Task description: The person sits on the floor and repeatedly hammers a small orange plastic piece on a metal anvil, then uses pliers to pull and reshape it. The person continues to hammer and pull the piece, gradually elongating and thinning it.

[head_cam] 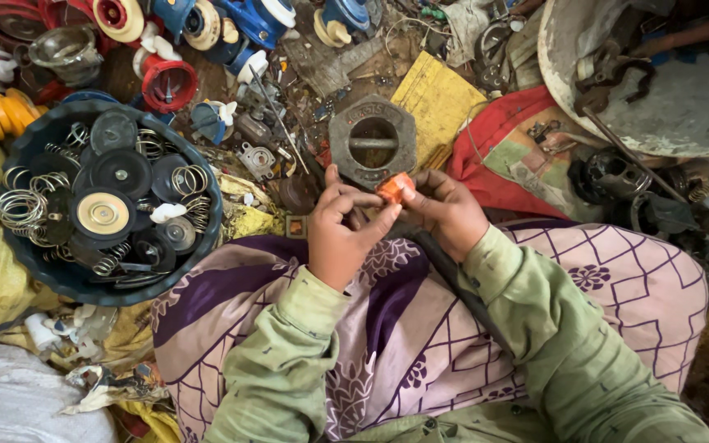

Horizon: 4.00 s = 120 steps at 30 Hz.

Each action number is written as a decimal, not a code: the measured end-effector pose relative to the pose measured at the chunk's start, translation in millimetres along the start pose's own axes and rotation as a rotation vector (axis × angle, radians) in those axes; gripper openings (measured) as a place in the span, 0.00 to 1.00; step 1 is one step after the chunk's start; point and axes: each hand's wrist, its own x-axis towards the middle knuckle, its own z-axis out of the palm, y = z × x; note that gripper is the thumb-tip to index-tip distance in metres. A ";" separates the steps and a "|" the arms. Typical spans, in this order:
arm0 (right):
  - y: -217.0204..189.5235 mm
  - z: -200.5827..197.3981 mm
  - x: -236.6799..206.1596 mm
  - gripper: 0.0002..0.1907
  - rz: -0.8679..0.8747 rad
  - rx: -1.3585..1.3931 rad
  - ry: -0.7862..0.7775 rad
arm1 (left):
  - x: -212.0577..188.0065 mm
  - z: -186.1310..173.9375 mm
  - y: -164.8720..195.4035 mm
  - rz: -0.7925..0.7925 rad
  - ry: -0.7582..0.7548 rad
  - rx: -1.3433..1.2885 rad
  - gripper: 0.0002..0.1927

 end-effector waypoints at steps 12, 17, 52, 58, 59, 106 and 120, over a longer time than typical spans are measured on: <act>0.7 0.2 -0.4 0.11 -0.039 -0.048 -0.030 | -8.5 -1.4 -28.3 -0.828 -0.112 -0.856 0.10; -2.0 3.2 -3.8 0.13 0.026 -0.101 0.016 | -13.3 5.0 -31.6 -0.667 -0.140 -0.616 0.07; -10.5 9.9 -2.5 0.14 -0.005 0.031 0.010 | -5.6 3.8 -15.0 -0.339 -0.199 -0.346 0.07; -6.2 7.0 -0.1 0.15 -0.057 -0.127 0.032 | -4.6 1.9 -10.7 -0.184 -0.132 -0.075 0.06; -6.1 7.0 -0.1 0.15 -0.074 -0.142 0.027 | -4.0 2.0 -10.8 -0.226 -0.126 -0.079 0.06; 1.2 8.2 -4.0 0.18 -0.202 -0.456 -0.101 | -8.7 4.4 -9.9 0.006 0.014 0.239 0.12; 5.1 -0.4 -1.1 0.12 -0.024 -0.310 -0.025 | -11.9 5.2 -15.3 -0.024 -0.073 0.178 0.10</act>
